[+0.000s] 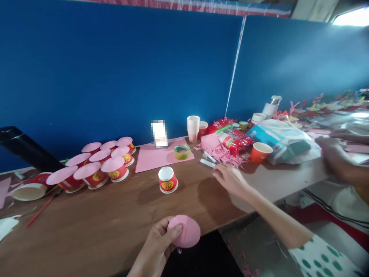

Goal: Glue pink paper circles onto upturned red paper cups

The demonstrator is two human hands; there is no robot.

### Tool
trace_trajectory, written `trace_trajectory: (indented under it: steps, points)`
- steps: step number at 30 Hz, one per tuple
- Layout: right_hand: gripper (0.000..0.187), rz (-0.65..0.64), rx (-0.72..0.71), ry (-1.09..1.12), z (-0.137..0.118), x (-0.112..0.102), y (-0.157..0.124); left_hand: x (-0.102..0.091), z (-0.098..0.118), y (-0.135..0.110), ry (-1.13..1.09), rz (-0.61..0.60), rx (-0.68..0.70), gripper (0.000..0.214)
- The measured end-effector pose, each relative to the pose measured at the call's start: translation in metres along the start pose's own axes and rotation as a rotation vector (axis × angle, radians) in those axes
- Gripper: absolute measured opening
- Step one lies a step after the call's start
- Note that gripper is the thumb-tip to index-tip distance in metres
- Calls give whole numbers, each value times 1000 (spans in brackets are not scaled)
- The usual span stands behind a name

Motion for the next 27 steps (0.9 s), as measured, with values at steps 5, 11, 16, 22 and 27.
trace_trajectory:
  steps: [5,11,16,22,27]
  points:
    - [15,-125,51,-392,43,-3,19,-6,2,12,-67,-12,-61,28]
    - [18,-243,111,-449,49,-6,27,-9,5,27,-90,-27,-8,28]
    - [16,-287,117,-470,55,-13,34,-9,1,32,-104,-17,-23,29]
    - [16,-429,31,-200,57,-32,23,-9,5,27,-94,3,12,26]
    - [22,-498,68,-92,58,-42,5,-4,9,20,-85,7,16,27]
Point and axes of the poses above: each hand's wrist, its own y-axis towards the middle knuckle, its own x-axis out of the palm, z = x × y, the point moved 4 cm from there along y, towards the middle knuckle, and after that the axes turned 8 degrees about y, right-handed, at the moved point
